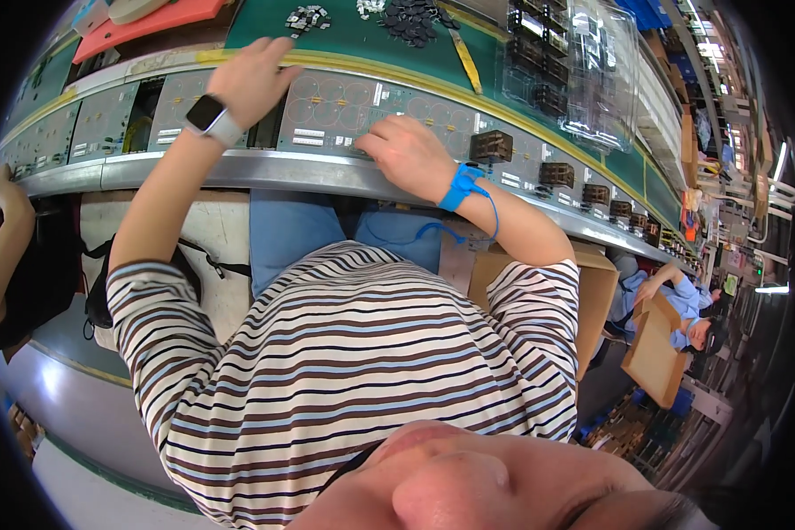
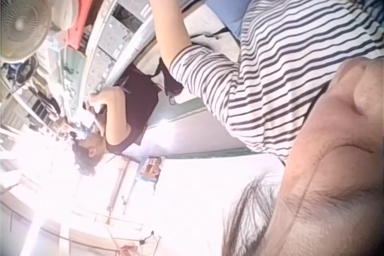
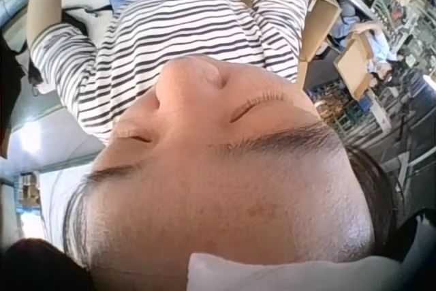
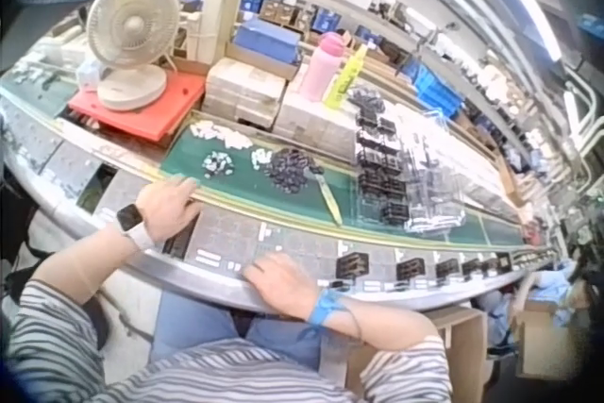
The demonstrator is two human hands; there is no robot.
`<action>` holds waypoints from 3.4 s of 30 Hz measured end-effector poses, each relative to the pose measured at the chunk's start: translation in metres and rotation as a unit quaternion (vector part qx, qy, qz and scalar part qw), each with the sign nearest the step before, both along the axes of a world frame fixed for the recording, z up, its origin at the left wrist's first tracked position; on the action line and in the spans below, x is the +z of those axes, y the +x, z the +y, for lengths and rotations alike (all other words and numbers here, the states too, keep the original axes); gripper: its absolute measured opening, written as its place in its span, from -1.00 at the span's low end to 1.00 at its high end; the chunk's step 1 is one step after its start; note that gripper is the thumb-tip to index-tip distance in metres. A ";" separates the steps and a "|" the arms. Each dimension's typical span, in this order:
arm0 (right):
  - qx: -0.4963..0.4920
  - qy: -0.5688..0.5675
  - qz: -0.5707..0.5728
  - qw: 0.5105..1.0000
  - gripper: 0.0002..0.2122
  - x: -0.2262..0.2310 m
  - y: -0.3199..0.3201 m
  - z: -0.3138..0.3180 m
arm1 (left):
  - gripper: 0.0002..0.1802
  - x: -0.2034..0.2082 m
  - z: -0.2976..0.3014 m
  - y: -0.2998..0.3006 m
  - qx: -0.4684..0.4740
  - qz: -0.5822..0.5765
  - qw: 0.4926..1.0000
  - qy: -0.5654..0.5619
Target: The person assembles electronic components by hand, inserting small parts into a circuit board or plastic casing on a conveyor belt while wearing an anti-static wrist strap.
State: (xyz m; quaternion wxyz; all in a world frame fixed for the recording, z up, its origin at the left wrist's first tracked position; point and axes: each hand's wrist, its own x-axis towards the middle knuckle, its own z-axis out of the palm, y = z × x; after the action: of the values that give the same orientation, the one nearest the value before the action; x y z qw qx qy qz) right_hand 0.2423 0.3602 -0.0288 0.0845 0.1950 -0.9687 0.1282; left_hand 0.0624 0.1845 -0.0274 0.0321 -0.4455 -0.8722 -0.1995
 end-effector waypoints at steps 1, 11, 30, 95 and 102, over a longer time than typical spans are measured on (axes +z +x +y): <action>-0.003 -0.003 0.010 1.000 -0.91 -0.004 0.000 0.001 | -0.63 -0.008 -0.016 -0.005 0.019 0.039 0.999 -0.012; 0.011 0.052 0.011 0.999 -0.95 -0.003 -0.007 0.000 | -0.59 -0.030 -0.078 0.007 0.073 0.063 0.990 -0.103; 0.002 0.013 0.063 0.998 -0.90 -0.017 -0.002 0.003 | -0.47 -0.030 -0.053 0.033 -0.013 0.067 0.995 -0.070; -0.071 0.138 -0.103 0.982 -0.80 0.020 -0.018 0.044 | -0.80 -0.042 0.103 -0.054 -0.082 -0.036 0.990 0.105; -0.084 0.146 -0.185 0.968 -0.65 0.044 -0.022 0.046 | -0.84 -0.016 0.034 -0.022 -0.187 -0.153 0.966 0.097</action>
State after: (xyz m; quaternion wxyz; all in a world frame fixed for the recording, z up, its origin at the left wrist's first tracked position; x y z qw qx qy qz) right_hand 0.2204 0.4066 0.0148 -0.1155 0.0962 -0.9886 0.0116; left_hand 0.0402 0.2184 -0.0436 -0.0964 -0.5592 -0.7445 -0.3518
